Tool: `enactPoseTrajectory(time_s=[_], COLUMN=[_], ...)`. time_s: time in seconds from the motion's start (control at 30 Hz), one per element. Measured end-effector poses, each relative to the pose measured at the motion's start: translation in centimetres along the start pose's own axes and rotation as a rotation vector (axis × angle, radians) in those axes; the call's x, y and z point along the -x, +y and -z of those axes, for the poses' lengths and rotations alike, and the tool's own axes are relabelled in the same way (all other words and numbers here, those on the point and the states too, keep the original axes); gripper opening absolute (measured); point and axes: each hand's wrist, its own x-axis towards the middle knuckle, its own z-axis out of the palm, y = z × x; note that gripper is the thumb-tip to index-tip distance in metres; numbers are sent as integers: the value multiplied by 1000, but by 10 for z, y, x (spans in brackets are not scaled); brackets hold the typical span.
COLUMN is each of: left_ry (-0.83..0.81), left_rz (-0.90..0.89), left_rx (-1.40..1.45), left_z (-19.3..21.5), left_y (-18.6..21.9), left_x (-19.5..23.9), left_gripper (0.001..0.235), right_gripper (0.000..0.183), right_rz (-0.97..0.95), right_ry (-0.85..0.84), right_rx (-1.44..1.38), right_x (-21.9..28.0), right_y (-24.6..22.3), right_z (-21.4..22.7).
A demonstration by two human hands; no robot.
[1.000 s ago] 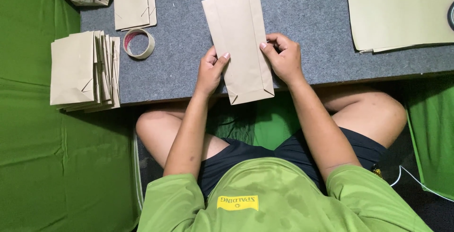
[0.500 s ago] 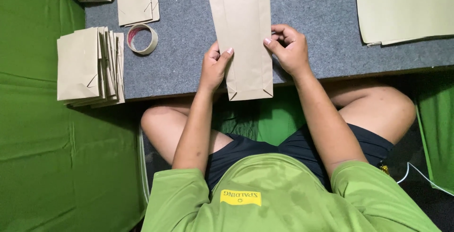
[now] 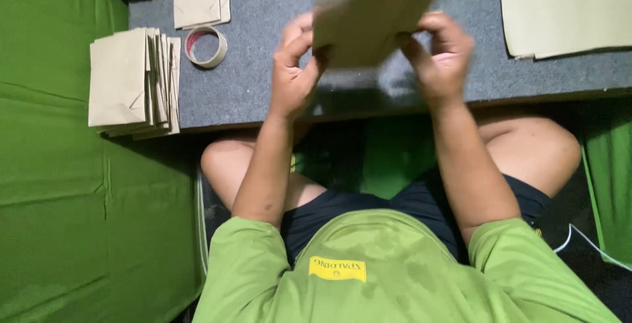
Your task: A person is sitting on the floor, folding the bottoms of brown paper bags and stacking them on a table.
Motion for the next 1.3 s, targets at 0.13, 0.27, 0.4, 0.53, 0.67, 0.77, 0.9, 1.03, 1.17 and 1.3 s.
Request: enactPoseTrajectory(time_s=[0.13,0.27,0.4,0.53,0.67,0.77,0.9,1.03,1.17,1.3], left_ry=[69,82,64,36,6,-4,50,128,58,43], left_rz=[-203,-232,-183,-167,-115,51,402,478,483,527], left_rx=[-296,-416,-362,-339,-142,34,307,148,135,62], left_z=[2,2,1,3,6,1,-7,-5,-1,0], left_y=[29,22,13,22,35,22,-49,-79,-103,-105], left_x=[-6,1,6,5,1,0,-1,-10,-14,-27], left_gripper=[24,12,18,18,18,18,33,22,19,27], right_gripper=[19,24,23,24,10,14,13,11,16,11], right_rz=[380,354,295,250,196,2,-359,-473,-574,-542], right_ry=[-8,-17,-34,-60,-80,-31,1,4,-51,-95], right_rx=[264,406,372,323,140,55,73,124,110,211], right_x=[-16,-5,1,4,6,5,-6,-1,1,-13], right_y=[-35,-46,-34,-41,-35,-21,17,52,66,71], right_z=[7,11,12,12,20,21,14,11,11,13])
